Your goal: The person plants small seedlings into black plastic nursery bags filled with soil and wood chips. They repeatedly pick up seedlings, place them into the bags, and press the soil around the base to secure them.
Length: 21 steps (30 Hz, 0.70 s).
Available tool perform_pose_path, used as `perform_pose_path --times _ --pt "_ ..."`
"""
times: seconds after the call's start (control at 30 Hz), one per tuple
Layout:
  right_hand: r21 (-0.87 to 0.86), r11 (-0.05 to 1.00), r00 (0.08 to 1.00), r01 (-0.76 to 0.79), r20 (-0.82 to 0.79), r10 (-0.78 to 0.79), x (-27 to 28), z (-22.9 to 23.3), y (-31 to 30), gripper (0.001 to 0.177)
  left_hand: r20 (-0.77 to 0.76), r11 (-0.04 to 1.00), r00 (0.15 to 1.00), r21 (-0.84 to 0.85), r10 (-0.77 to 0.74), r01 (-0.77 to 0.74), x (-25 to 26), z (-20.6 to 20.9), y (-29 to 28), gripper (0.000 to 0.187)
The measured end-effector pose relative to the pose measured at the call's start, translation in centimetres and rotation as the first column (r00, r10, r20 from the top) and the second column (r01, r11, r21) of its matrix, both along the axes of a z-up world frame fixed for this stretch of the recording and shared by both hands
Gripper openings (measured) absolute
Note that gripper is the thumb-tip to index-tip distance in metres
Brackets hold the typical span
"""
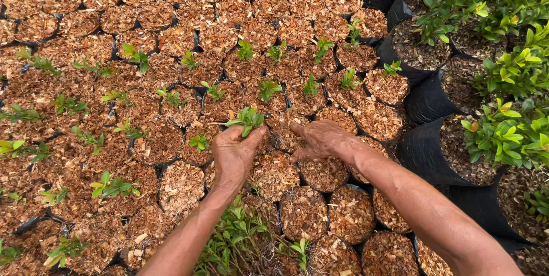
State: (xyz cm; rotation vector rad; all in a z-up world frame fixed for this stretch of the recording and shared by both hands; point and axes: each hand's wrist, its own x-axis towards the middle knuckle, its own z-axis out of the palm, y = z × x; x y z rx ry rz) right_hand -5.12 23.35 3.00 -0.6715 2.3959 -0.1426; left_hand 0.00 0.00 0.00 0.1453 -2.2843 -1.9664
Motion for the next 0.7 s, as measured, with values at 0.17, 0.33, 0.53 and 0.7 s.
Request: perform_pose_path --times 0.17,0.33,0.53,0.7 --pt "0.089 0.996 0.995 0.014 0.097 -0.023 -2.0 -2.0 -0.7 0.073 -0.033 0.998 0.997 0.008 0.063 -0.063 0.1 0.8 1.9 0.005" --pt "0.180 0.978 0.986 -0.103 0.145 0.077 -4.3 -6.0 -0.4 0.071 0.030 0.994 0.996 0.070 0.088 -0.089 -0.9 -1.6 2.2 0.006" --pt "0.135 0.977 0.908 0.166 0.366 -0.205 -4.5 -0.7 -2.6 0.065 0.011 0.989 0.993 0.091 0.116 -0.116 -1.9 -5.9 2.2 0.011" --pt "0.254 0.730 0.582 0.634 0.465 -0.667 -5.0 -8.7 1.0 0.068 0.032 0.980 0.990 0.137 0.140 -0.143 -1.8 -6.4 2.4 0.010"
